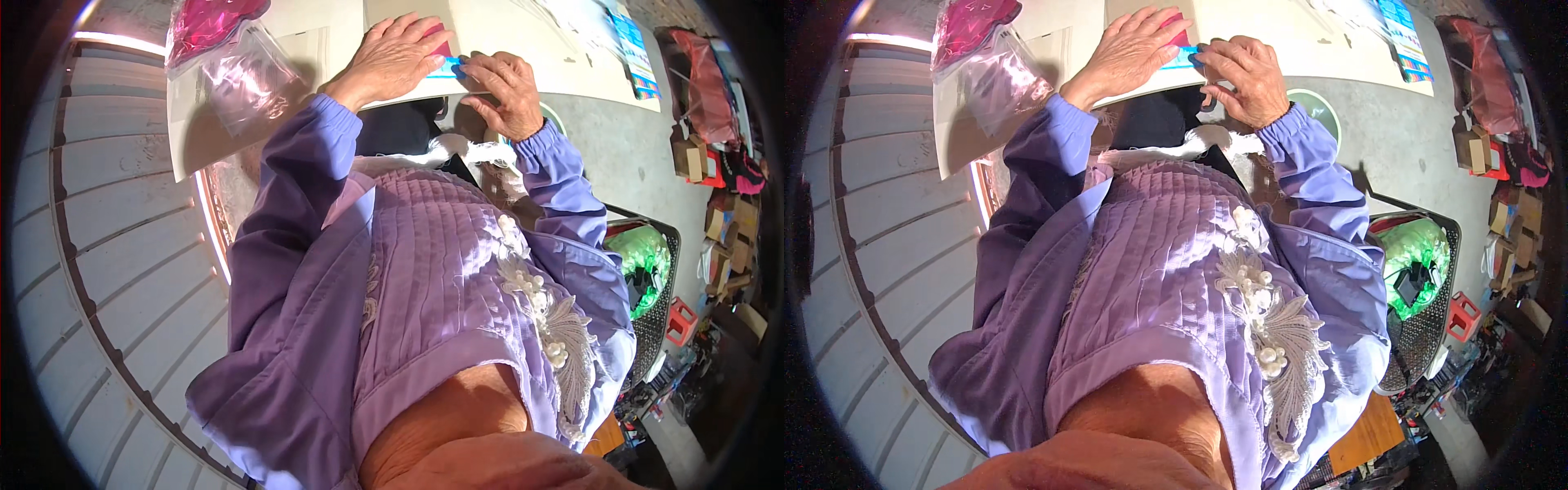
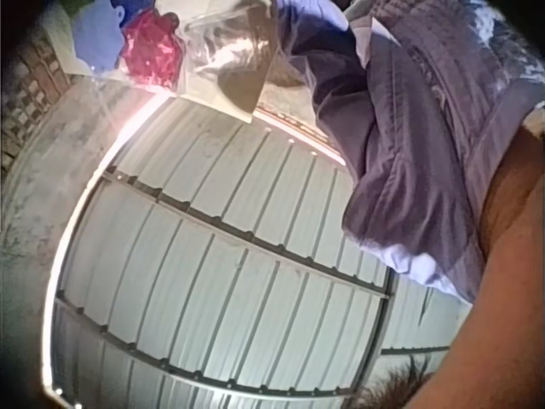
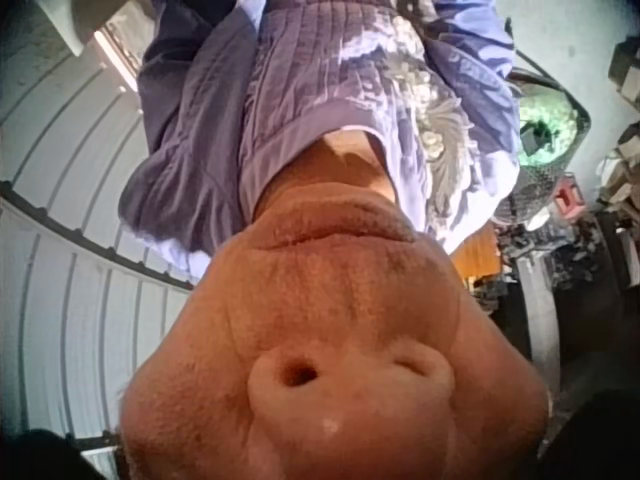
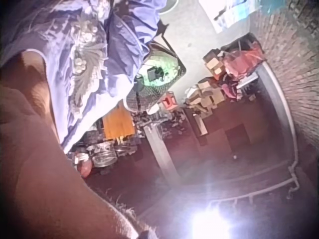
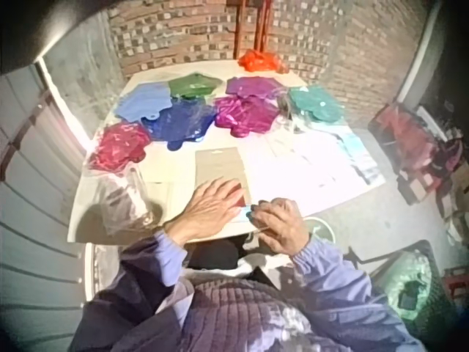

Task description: Sorting various colored plastic sheets and organizing them into packaging bags.

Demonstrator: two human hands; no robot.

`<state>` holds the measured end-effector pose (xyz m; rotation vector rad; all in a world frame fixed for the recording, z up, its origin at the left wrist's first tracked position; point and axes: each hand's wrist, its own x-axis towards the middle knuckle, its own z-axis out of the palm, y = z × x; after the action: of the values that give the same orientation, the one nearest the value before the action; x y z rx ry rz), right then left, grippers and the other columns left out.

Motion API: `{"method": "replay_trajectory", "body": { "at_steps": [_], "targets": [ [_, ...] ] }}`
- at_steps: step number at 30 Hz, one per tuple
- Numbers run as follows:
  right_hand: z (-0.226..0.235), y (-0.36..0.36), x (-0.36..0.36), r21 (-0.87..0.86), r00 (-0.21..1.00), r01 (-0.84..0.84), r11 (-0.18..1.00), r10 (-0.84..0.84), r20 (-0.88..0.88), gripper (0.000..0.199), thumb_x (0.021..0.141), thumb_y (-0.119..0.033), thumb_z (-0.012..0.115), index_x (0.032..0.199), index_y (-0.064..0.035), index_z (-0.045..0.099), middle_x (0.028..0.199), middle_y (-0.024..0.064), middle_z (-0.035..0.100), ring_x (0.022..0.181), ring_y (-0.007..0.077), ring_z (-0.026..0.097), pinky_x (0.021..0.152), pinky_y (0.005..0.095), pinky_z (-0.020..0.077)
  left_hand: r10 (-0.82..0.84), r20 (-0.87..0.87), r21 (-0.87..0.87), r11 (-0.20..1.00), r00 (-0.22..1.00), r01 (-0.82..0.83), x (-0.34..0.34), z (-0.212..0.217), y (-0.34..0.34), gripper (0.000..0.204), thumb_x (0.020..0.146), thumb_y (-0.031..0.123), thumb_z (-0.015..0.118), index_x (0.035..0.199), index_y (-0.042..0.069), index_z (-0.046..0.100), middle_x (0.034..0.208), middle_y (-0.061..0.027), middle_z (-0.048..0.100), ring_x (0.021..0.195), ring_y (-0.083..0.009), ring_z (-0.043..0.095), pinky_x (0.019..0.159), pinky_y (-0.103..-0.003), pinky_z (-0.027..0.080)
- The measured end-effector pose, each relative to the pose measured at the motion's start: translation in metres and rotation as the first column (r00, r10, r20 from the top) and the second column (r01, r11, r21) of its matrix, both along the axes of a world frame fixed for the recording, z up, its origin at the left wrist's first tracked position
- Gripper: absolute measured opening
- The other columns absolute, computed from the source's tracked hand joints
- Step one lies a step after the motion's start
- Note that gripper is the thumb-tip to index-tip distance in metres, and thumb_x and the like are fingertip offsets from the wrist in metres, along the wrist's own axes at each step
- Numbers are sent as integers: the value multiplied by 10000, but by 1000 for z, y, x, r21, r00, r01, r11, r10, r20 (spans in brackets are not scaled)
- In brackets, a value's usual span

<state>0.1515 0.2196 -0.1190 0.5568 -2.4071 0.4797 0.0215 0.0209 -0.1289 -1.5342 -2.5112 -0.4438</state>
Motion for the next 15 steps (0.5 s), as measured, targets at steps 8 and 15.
{"method": "replay_trajectory", "body": {
  "at_steps": [8, 15],
  "targets": [
    [-22, 0, -4, -34, 996, -73, 997, 71, -62, 380, 696, -169, 760, 1070, -141, 696, 1061, 8, 650, 947, 239, 559, 807, 369, 421, -62, 12, 37, 997, 998, 62, 9, 1, -6, 431, 970, 334, 472, 1370, 176, 457, 1414, -57, 413, 1341, -260, 324, 1098, -461, 222],
    [-21, -4, -9, -93, 995, -96, 991, 93, -41, 316, 678, -111, 775, 991, -136, 743, 982, 1, 676, 905, 221, 567, 790, 360, 428, -22, 34, 255, 967, 999, 12, 12, 18, -14, 433, 924, 319, 559, 1321, 155, 506, 1362, -71, 459, 1284, -289, 390, 1057, -420, 315]
  ]
}}
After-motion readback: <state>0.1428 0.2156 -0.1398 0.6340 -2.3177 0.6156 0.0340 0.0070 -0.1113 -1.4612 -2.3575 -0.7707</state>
